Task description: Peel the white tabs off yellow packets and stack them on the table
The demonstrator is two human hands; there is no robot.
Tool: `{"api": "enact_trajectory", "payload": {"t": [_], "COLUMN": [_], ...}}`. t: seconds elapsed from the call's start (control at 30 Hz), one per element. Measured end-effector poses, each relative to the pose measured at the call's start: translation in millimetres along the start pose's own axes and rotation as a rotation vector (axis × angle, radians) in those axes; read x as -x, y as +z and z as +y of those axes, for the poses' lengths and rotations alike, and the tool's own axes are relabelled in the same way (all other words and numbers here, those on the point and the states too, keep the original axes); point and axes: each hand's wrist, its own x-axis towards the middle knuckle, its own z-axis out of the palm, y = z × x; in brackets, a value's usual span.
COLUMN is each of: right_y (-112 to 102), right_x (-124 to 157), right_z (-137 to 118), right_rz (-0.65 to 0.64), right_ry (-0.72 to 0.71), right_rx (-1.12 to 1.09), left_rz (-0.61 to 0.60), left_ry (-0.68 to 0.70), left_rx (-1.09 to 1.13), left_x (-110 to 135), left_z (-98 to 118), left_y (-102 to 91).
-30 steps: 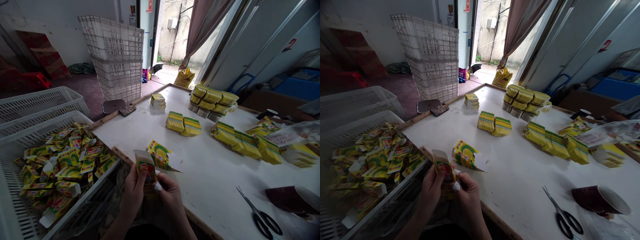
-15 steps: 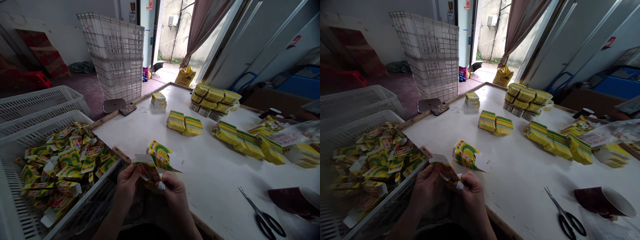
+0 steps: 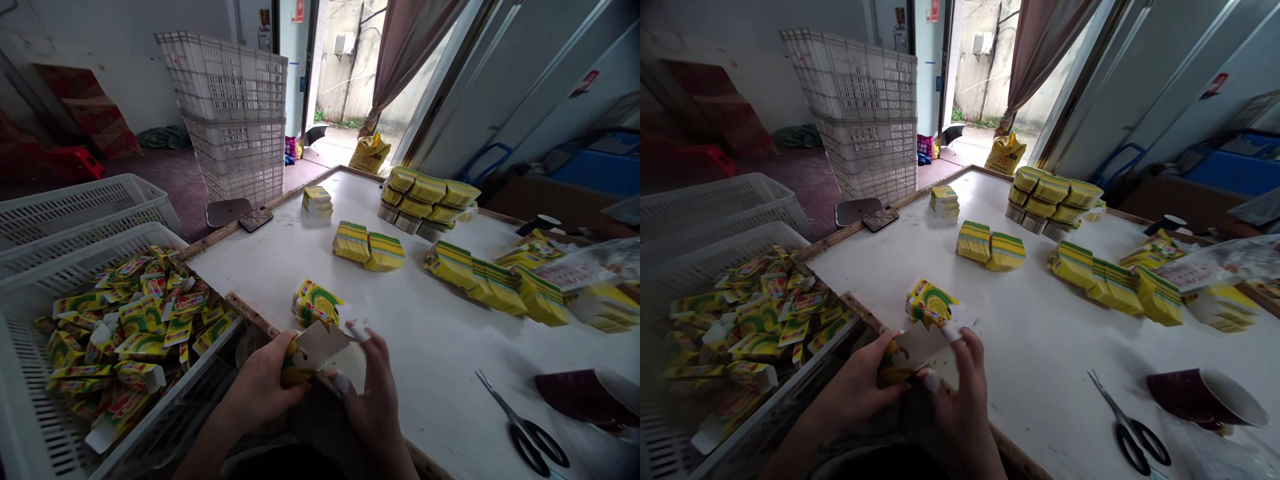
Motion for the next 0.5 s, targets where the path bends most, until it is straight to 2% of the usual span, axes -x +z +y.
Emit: {"api": "enact_trajectory", "payload": {"t": [0.07, 0.2, 0.3, 0.4, 0.5], "right_y": [5.8, 23.8, 33.4, 33.1, 27.7], "right_x": [5.5, 14.9, 15.3, 9.5, 6.4], "right_z": [4.6, 3.3, -5.4, -12.0, -14.0], "right_rz": [0.013, -0.235, -0.316, -0.372, -0.375], "right_ry": [0.207, 0.572, 0.781, 0.805, 0.688], "right_rx": [-0.175, -0.627, -0.856, -0.94, -0.902], "left_rz": [0.016, -0.069, -0.077, -0.036, -0.062], "left_ry": [0.044, 0.125, 0.189, 0.238, 0.21], "left_rx": [-0.045, -0.069, -0.091, -0.101, -0.08], "left_x": [2.9, 11.2, 14.6, 13.8, 10.7], "left_z": [-2.1, -0.9, 2.7, 5.4, 3.7], "left_y": [7.9, 21.4, 26.8, 26.1, 24.5]}}
